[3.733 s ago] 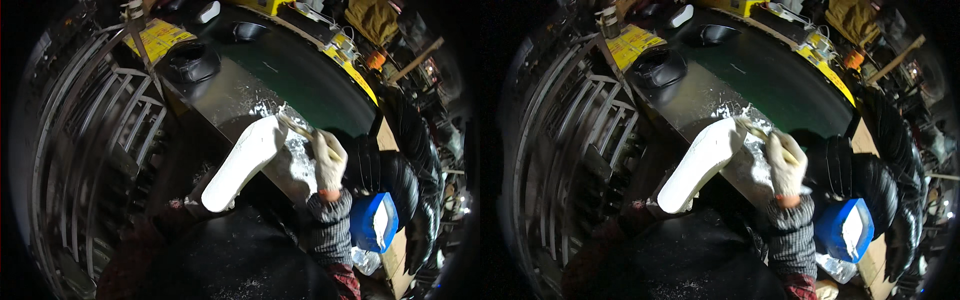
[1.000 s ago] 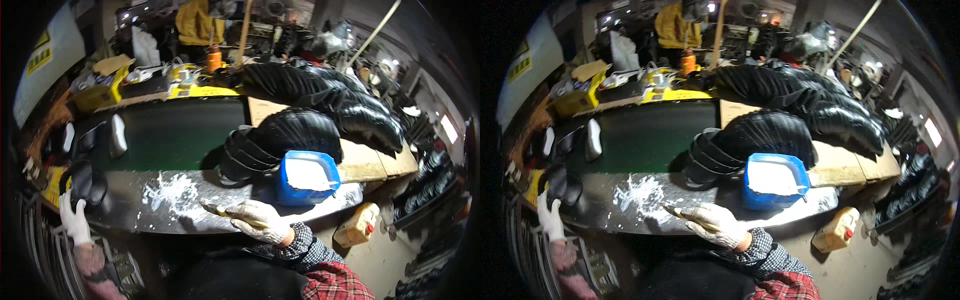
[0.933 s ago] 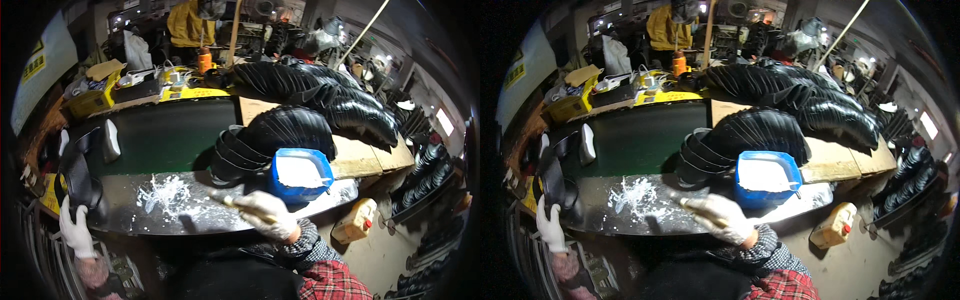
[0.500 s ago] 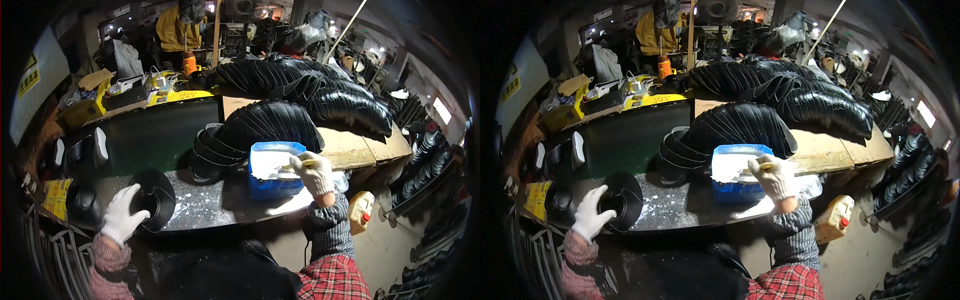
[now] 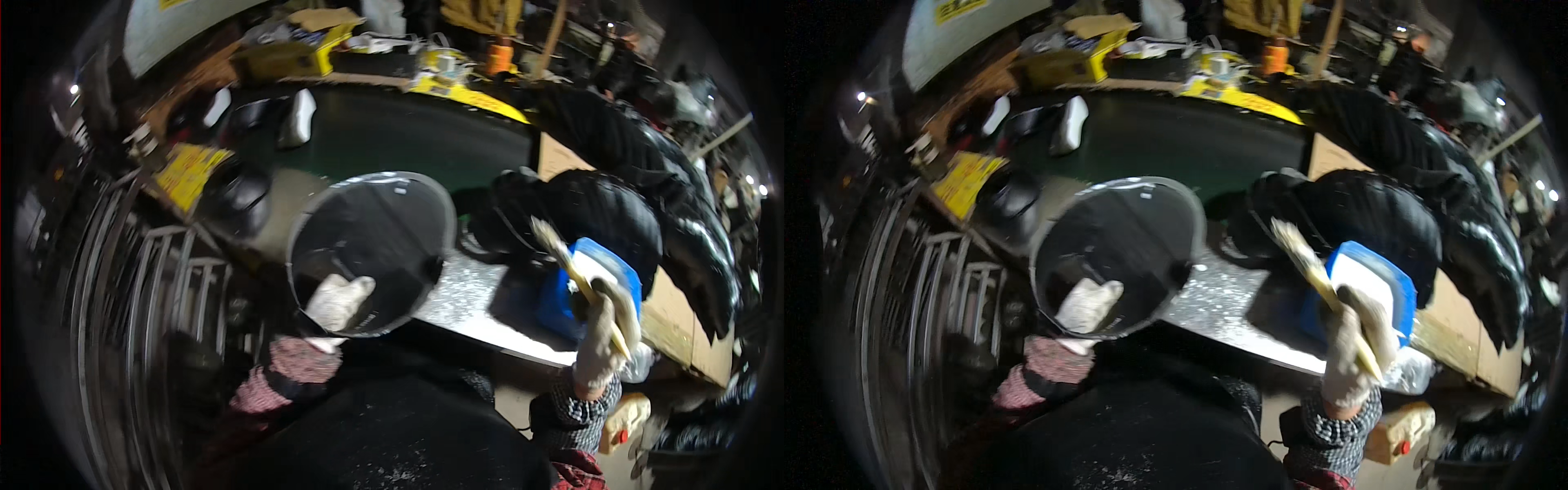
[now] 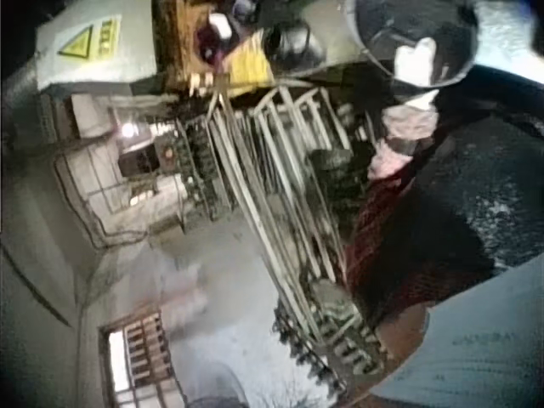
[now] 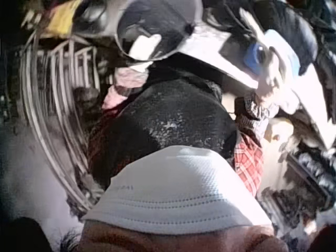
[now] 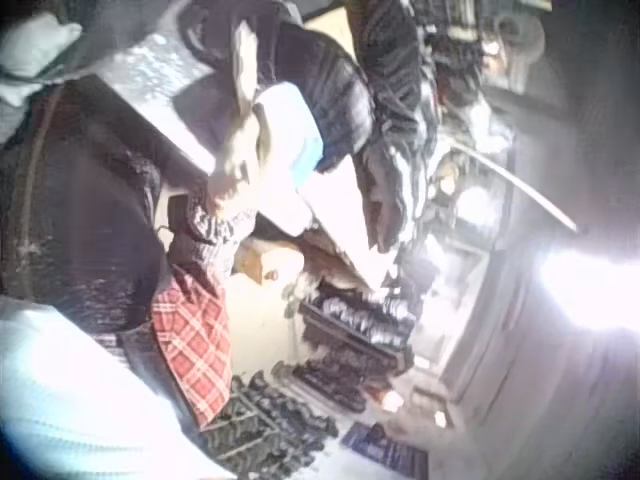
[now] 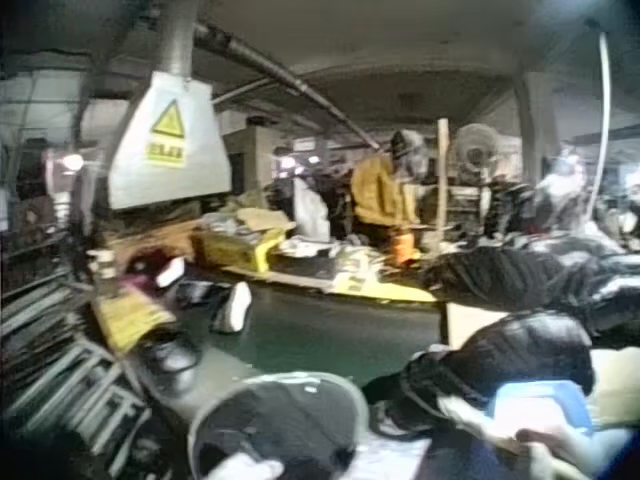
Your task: The recorder is applying white glue to shoe outsoles and upper components using a brush at a manufacturing workstation.
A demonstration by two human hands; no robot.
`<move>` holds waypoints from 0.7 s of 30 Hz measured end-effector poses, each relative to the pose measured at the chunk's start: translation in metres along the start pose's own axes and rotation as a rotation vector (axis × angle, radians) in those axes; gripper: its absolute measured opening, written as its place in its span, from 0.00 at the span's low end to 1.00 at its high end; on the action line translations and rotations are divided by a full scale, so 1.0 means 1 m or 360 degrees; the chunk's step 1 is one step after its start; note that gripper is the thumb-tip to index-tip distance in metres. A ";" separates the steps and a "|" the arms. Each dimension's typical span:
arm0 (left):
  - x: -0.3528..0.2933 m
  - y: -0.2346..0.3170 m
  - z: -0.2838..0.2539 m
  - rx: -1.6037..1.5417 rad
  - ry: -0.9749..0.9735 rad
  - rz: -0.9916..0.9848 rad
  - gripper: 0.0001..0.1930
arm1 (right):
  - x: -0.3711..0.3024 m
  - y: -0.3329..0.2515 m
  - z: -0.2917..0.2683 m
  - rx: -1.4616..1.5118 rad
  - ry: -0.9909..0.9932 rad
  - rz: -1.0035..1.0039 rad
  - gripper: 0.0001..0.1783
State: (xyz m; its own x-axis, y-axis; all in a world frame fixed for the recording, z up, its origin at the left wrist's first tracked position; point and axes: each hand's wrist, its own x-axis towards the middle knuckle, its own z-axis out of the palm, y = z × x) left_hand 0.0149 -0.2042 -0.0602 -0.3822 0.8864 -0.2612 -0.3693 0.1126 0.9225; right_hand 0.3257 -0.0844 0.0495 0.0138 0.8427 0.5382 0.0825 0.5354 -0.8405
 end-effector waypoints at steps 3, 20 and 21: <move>-0.007 -0.002 0.006 -0.0234 -0.0006 0.0077 0.05 | 0.012 0.012 0.086 -0.0142 -0.0649 -0.0642 0.13; 0.007 -0.010 -0.026 -0.0215 -0.0163 0.0357 0.12 | 0.002 -0.030 0.224 0.0519 -0.1349 -0.0823 0.15; 0.004 -0.013 -0.036 0.0052 -0.0175 0.0425 0.10 | -0.009 -0.056 0.228 0.0393 -0.1466 -0.1059 0.16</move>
State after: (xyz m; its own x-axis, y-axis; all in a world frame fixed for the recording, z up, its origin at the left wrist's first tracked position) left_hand -0.0123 -0.2181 -0.0832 -0.3676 0.9297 0.0227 -0.2396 -0.1183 0.9636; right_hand 0.0940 -0.1092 0.0779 -0.6974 0.0579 0.7144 -0.3972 0.7984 -0.4525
